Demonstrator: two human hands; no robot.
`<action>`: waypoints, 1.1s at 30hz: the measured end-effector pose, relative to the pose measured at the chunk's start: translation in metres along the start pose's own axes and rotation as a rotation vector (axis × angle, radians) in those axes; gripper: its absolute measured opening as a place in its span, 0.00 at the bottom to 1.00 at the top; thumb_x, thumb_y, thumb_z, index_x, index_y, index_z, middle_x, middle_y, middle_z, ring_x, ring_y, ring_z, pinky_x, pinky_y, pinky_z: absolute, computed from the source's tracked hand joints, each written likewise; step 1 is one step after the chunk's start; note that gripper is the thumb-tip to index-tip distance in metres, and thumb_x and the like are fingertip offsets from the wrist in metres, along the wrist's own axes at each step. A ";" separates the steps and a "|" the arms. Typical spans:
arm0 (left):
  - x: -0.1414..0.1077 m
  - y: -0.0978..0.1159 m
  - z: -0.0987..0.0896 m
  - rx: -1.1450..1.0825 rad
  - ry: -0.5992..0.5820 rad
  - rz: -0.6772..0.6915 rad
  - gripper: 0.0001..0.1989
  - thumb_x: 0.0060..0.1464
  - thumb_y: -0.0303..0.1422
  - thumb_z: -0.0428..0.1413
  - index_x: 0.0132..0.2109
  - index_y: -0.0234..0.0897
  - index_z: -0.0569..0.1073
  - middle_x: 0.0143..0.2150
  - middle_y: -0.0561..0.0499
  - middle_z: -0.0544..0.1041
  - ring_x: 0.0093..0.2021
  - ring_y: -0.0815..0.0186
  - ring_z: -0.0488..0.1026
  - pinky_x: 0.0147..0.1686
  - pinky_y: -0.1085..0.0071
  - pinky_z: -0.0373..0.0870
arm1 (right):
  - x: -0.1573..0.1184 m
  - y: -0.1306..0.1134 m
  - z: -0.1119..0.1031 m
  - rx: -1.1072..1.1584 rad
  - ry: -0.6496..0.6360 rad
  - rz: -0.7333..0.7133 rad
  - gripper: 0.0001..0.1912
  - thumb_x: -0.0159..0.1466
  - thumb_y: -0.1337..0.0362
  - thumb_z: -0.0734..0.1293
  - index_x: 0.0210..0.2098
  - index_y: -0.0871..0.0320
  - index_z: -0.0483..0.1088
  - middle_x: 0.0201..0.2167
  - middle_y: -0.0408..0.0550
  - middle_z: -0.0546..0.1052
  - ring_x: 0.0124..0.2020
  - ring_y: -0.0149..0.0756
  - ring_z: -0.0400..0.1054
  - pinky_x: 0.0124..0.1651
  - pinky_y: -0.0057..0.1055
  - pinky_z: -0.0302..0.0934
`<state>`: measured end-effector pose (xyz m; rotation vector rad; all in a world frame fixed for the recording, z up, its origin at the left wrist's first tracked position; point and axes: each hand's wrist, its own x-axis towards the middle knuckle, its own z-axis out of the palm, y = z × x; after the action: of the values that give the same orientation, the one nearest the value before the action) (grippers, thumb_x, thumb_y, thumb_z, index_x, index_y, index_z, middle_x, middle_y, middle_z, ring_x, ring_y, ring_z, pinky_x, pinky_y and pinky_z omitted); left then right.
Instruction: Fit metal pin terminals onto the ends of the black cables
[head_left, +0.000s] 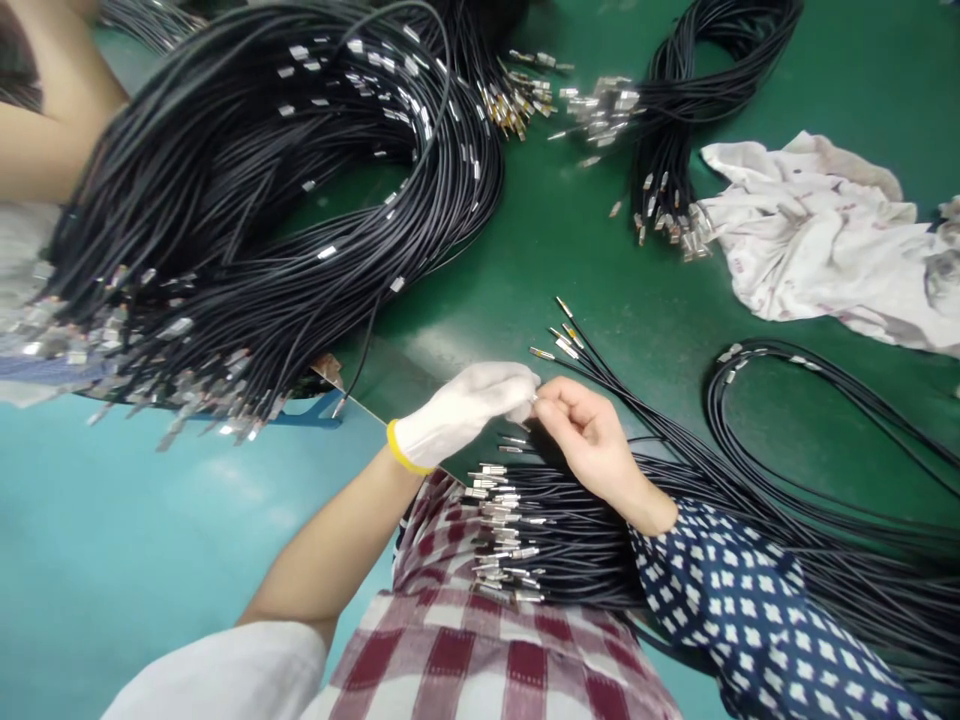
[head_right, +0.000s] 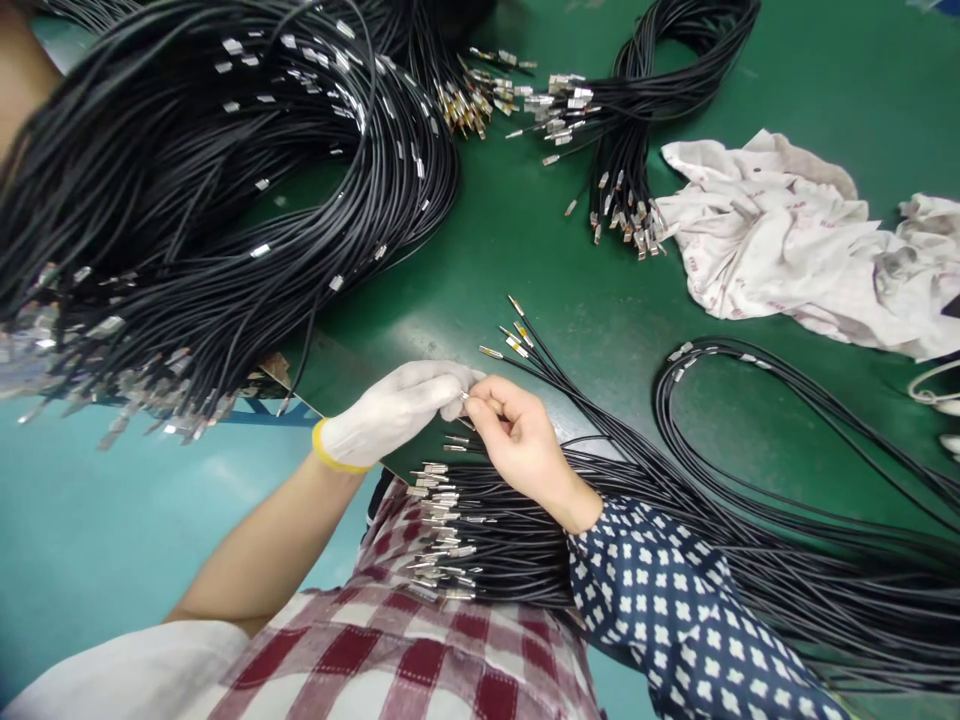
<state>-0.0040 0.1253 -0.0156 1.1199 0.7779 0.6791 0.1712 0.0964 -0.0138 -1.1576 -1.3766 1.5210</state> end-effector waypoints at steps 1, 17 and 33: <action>0.000 0.001 -0.001 -0.013 -0.016 -0.001 0.17 0.64 0.40 0.52 0.28 0.36 0.64 0.30 0.52 0.65 0.35 0.66 0.63 0.39 0.68 0.60 | 0.001 0.001 -0.001 0.006 -0.018 -0.014 0.17 0.68 0.52 0.65 0.29 0.57 0.68 0.20 0.36 0.58 0.21 0.28 0.50 0.25 0.27 0.46; 0.000 0.000 -0.001 0.070 0.039 -0.015 0.19 0.62 0.40 0.53 0.26 0.36 0.63 0.29 0.52 0.66 0.34 0.67 0.64 0.35 0.70 0.60 | 0.001 -0.003 0.001 0.011 0.012 0.065 0.16 0.64 0.53 0.69 0.28 0.58 0.68 0.19 0.36 0.57 0.20 0.26 0.47 0.22 0.26 0.42; 0.001 0.002 0.000 0.018 0.020 -0.009 0.18 0.63 0.40 0.52 0.26 0.36 0.62 0.28 0.54 0.63 0.32 0.68 0.60 0.34 0.70 0.58 | 0.003 0.002 -0.004 0.021 -0.050 0.039 0.20 0.66 0.47 0.67 0.29 0.57 0.68 0.19 0.36 0.57 0.20 0.27 0.48 0.24 0.27 0.44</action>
<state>-0.0041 0.1266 -0.0137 1.1269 0.8071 0.6781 0.1740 0.0999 -0.0158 -1.1468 -1.3748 1.5979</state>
